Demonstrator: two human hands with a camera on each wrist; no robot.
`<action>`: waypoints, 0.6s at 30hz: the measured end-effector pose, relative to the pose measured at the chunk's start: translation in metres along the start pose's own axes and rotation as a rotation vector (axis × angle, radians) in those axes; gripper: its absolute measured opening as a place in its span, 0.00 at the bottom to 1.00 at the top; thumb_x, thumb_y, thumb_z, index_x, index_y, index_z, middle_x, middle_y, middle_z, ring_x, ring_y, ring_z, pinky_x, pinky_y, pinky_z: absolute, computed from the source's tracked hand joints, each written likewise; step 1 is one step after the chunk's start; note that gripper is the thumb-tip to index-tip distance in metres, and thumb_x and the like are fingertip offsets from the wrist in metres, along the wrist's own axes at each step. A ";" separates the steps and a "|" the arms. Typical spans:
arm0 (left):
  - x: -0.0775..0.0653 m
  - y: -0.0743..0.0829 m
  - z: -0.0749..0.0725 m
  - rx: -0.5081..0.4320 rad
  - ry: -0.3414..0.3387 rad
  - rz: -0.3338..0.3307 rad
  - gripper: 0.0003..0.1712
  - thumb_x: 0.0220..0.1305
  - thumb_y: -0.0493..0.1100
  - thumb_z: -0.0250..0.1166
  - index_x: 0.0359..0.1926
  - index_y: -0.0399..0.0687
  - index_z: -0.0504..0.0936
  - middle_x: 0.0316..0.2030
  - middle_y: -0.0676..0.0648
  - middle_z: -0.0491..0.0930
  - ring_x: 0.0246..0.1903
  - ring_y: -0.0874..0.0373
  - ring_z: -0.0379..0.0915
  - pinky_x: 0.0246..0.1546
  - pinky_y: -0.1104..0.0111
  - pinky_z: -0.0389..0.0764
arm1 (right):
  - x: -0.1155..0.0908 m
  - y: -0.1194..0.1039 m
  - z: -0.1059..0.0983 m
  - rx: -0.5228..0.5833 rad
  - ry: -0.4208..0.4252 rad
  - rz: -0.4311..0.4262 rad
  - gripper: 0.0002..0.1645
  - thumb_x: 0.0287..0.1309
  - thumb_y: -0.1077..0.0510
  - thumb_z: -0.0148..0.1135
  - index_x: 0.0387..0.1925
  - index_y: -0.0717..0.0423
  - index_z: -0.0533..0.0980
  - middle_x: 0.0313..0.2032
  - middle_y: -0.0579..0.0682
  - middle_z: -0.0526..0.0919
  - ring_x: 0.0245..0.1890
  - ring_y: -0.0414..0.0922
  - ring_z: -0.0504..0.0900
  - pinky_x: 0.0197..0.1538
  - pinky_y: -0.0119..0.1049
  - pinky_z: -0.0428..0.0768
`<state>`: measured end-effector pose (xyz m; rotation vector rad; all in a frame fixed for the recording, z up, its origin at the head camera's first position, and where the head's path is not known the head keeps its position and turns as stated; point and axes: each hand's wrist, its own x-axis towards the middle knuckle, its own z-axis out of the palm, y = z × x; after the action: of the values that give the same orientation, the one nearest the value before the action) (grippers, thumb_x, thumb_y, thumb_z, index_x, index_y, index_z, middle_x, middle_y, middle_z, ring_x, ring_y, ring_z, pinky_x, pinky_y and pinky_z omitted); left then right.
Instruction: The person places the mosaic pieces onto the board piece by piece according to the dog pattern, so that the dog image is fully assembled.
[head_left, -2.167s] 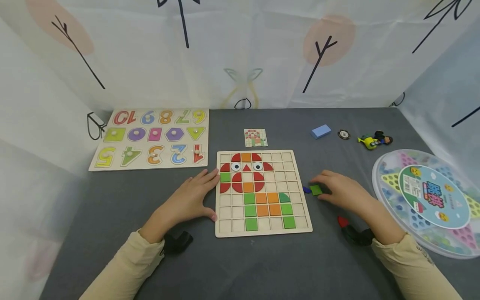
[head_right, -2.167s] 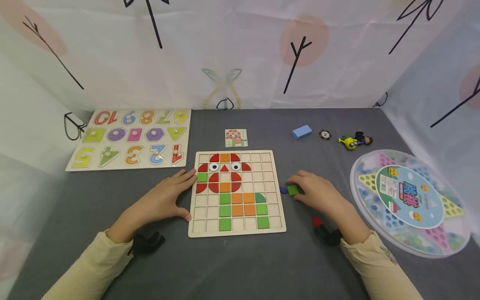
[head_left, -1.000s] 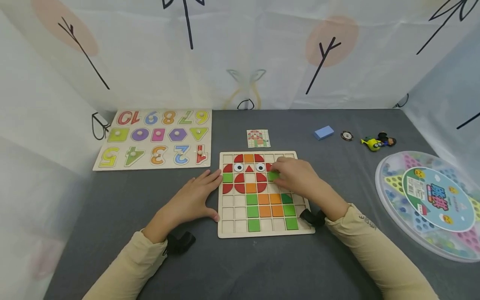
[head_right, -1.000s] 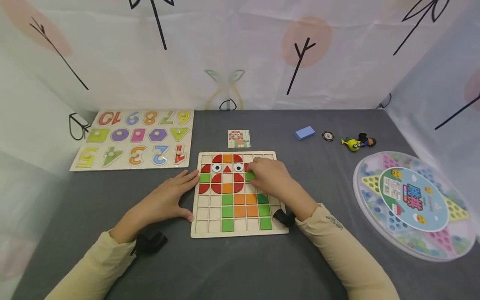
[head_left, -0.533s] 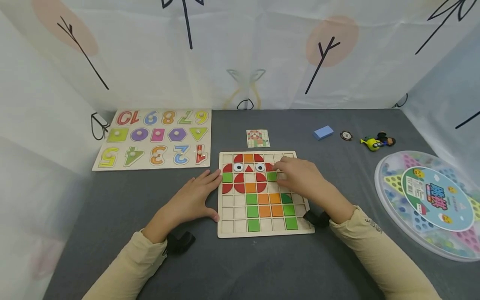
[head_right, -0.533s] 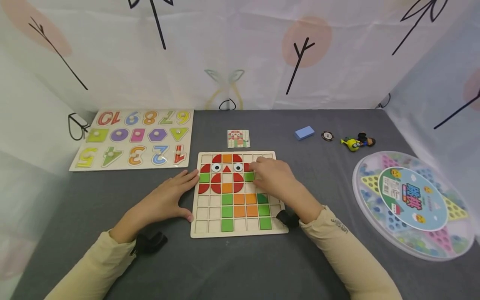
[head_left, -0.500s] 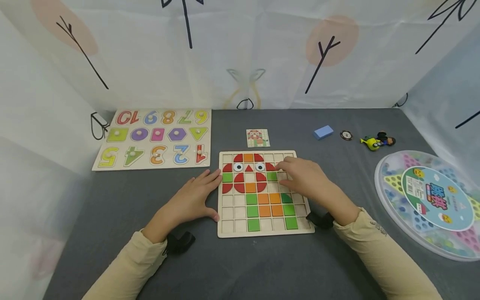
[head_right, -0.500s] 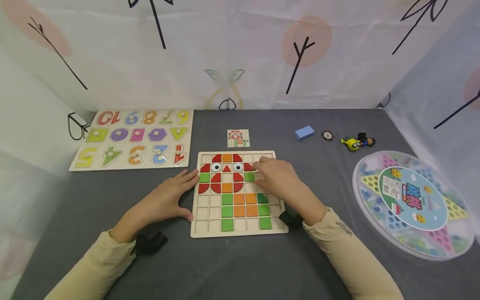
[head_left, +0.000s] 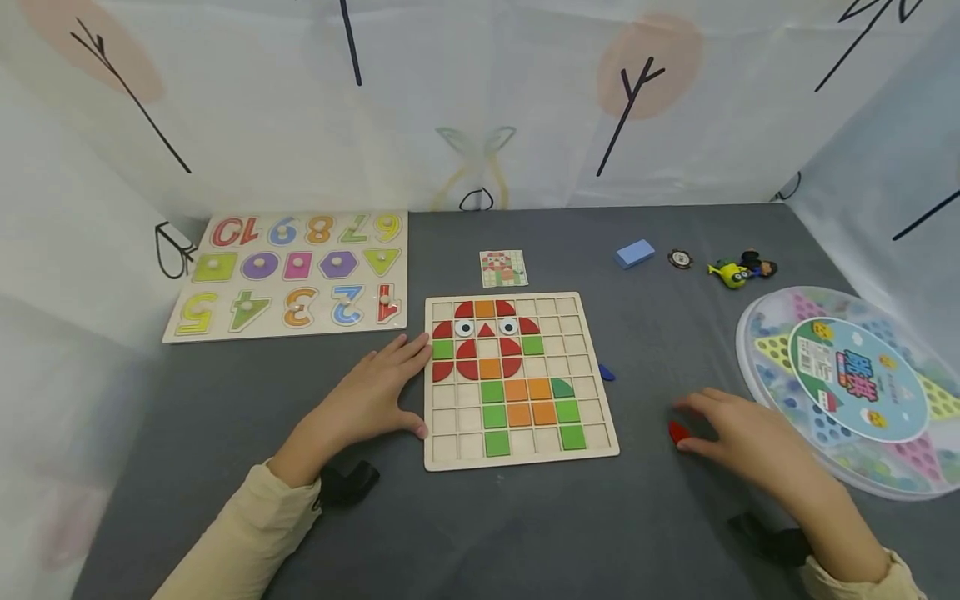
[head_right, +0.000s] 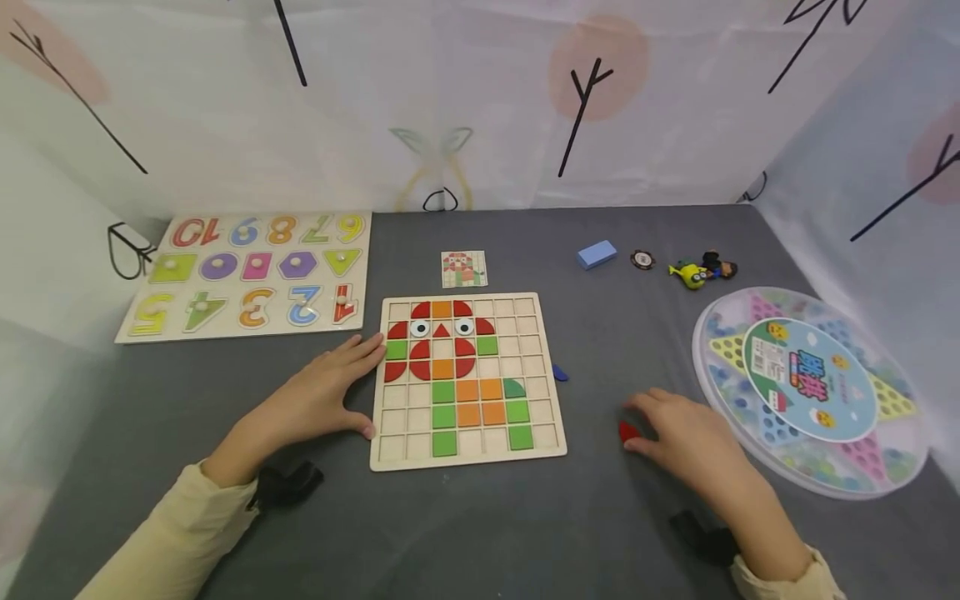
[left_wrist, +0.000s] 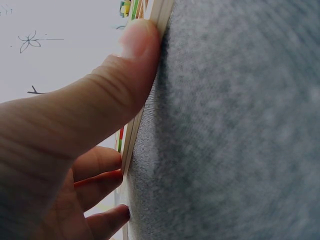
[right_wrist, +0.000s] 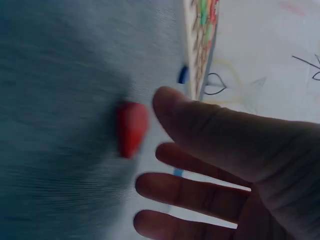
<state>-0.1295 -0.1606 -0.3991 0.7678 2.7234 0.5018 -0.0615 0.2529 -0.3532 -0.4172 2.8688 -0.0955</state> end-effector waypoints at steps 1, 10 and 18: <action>0.000 0.000 0.000 0.000 0.002 0.001 0.62 0.30 0.64 0.71 0.66 0.46 0.54 0.68 0.48 0.48 0.67 0.46 0.39 0.58 0.43 0.50 | -0.003 0.001 0.003 0.003 0.003 0.006 0.24 0.38 0.47 0.70 0.40 0.52 0.77 0.33 0.44 0.78 0.30 0.39 0.76 0.28 0.38 0.73; -0.002 -0.001 0.001 -0.001 0.016 0.024 0.62 0.31 0.64 0.71 0.66 0.46 0.55 0.67 0.47 0.49 0.66 0.46 0.40 0.57 0.42 0.51 | -0.004 -0.008 0.022 0.012 0.130 -0.060 0.16 0.37 0.61 0.70 0.33 0.49 0.76 0.29 0.41 0.75 0.24 0.37 0.73 0.24 0.36 0.71; -0.002 0.000 -0.001 0.006 0.022 0.021 0.62 0.30 0.64 0.71 0.66 0.45 0.55 0.67 0.47 0.50 0.66 0.45 0.40 0.57 0.42 0.51 | 0.004 -0.013 0.023 0.017 0.272 -0.245 0.15 0.39 0.66 0.67 0.31 0.47 0.77 0.30 0.40 0.74 0.29 0.38 0.73 0.29 0.37 0.71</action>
<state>-0.1278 -0.1618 -0.3982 0.7978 2.7406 0.5094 -0.0556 0.2383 -0.3750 -0.8092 3.0626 -0.2358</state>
